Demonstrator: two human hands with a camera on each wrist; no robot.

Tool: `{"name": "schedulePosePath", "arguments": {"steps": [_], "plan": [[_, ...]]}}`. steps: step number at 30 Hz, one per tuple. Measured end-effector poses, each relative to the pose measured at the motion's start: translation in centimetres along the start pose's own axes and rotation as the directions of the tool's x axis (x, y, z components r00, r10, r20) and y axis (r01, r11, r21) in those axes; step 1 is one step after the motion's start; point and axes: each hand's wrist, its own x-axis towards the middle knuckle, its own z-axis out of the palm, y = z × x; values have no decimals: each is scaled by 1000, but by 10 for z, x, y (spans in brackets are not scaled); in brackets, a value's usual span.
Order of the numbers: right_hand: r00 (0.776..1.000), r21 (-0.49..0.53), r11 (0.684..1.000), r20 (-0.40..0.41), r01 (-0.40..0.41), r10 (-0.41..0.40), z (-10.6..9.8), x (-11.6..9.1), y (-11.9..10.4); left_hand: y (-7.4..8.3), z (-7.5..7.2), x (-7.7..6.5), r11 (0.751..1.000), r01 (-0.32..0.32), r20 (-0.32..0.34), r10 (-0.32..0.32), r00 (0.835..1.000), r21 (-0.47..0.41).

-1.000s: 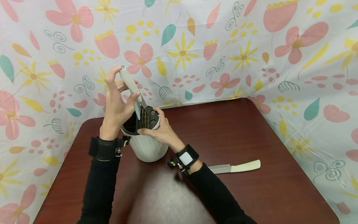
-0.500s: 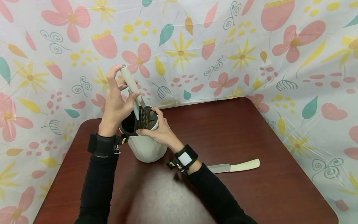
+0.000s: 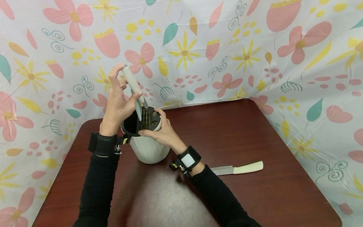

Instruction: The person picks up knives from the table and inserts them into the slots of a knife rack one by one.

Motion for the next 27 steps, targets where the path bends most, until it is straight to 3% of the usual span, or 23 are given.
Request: {"name": "schedulePosePath", "arguments": {"steps": [10, 27], "plan": [[1000, -2, 1000, 4, -2, 2, 2, -1, 0, 1, -1, -5, 994, 88, 10, -89, 996, 62], [1000, 33, 999, 8, 8, -8, -1, -3, -3, 6, 2, -3, 981, 150, 43, -156, 987, 124]]}}
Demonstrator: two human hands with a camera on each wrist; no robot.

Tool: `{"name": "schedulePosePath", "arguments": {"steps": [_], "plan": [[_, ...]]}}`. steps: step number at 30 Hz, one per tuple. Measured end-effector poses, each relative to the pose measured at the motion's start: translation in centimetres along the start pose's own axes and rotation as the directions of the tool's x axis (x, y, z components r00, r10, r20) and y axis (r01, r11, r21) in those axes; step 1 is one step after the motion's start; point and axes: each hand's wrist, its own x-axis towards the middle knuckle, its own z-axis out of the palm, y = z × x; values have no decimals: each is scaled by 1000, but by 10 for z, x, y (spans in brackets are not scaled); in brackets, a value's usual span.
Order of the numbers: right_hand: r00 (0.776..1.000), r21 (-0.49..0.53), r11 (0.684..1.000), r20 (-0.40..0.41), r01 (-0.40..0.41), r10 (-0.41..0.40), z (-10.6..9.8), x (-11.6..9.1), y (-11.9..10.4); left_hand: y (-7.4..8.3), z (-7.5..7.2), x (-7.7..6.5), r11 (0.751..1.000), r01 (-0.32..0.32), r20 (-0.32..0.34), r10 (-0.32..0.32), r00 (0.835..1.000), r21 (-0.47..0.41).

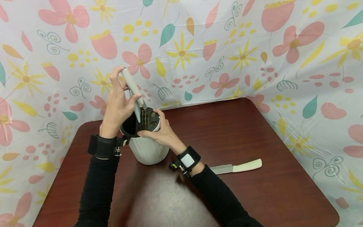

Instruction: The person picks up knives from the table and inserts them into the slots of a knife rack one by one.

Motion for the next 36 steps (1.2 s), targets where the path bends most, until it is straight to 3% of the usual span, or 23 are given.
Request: {"name": "schedulePosePath", "arguments": {"steps": [12, 25, 36], "plan": [[1000, -10, 1000, 1, -15, 15, -2, 1, -2, 3, 3, 1, 997, 50, 52, -52, 997, 50], [1000, -16, 999, -1, -28, 28, -2, 3, 0, 0, 6, 0, 986, 117, 126, -132, 983, 114], [994, -21, 995, 42, -101, 102, -4, -5, -19, 2, 9, 1, 967, 131, 155, -167, 974, 217]]}}
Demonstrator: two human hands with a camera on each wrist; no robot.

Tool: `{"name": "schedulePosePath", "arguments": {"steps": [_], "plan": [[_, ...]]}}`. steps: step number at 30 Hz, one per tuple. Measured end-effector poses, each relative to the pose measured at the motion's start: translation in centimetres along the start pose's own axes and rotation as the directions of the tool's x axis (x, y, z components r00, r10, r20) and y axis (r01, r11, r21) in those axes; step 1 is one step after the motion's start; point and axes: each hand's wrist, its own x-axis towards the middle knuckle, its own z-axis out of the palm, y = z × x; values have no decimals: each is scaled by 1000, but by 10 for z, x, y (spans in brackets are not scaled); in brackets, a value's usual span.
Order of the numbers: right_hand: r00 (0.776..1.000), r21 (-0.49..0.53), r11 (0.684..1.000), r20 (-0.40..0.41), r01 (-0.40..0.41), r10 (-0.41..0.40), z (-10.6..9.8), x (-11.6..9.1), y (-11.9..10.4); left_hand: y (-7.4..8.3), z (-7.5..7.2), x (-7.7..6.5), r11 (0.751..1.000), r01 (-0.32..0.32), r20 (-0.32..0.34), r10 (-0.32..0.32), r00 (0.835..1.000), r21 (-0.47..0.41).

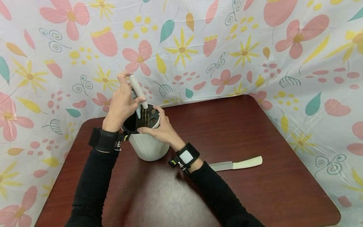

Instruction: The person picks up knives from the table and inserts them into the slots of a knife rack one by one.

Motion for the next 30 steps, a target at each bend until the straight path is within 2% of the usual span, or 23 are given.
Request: {"name": "schedulePosePath", "arguments": {"steps": [10, 17, 21, 30], "plan": [[996, -31, 997, -54, 68, -69, 4, 8, 19, -1, 3, 0, 997, -26, 15, 25, 1000, 70], [996, -79, 996, -73, 41, -47, 4, 9, 19, 0, 3, 1, 993, -52, -5, 53, 999, 105], [996, -81, 996, -80, 39, -46, 4, 9, 19, -1, 3, 2, 989, -70, -16, 73, 997, 130], [996, -73, 996, -65, 53, -58, 4, 9, 18, -2, 3, 3, 985, -71, -23, 76, 997, 158]]}}
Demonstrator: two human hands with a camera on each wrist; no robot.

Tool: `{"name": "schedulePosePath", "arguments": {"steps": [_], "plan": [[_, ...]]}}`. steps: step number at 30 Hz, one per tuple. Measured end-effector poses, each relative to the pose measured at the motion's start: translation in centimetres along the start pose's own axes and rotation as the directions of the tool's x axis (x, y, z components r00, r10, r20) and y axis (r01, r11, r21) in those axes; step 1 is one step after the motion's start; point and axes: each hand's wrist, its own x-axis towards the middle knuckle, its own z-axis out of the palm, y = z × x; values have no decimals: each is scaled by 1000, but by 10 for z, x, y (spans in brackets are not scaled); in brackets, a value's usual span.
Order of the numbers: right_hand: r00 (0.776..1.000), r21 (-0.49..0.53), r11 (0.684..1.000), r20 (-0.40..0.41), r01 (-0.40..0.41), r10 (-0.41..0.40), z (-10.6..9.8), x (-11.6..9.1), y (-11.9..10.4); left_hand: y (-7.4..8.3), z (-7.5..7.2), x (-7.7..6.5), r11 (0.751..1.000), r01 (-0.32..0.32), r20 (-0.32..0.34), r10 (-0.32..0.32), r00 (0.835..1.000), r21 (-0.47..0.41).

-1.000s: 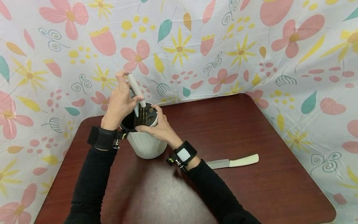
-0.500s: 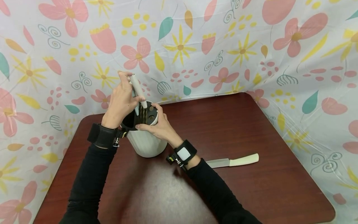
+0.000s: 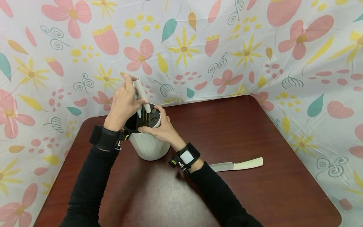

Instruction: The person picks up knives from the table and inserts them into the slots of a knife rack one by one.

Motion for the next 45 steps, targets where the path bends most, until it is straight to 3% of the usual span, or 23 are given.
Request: {"name": "schedulePosePath", "arguments": {"steps": [13, 20, 23, 27, 33, 41, 45], "plan": [[999, 45, 998, 6, 36, -37, -3, 3, 0, 6, -1, 6, 988, 108, 17, -111, 994, 108], [1000, 30, 999, -1, 26, -26, -5, 4, 1, 9, 4, 14, 980, 145, 111, -160, 981, 134], [1000, 9, 1000, -5, 4, -4, -3, 4, 1, 11, 5, 14, 976, 134, 118, -156, 981, 174], [1000, -19, 1000, -16, -2, 2, -1, 6, 0, 11, 6, 13, 965, 128, 78, -149, 986, 230], [999, -27, 999, -14, -39, 39, 2, 4, 3, 10, 6, 9, 958, 150, 64, -170, 983, 243], [1000, -23, 999, -6, -28, 28, 2, 7, 2, 6, 4, 7, 964, 66, 52, -82, 995, 257], [999, -34, 999, 8, -41, 41, 1, 8, 1, 6, 4, 6, 966, 55, 71, -75, 995, 254]]}}
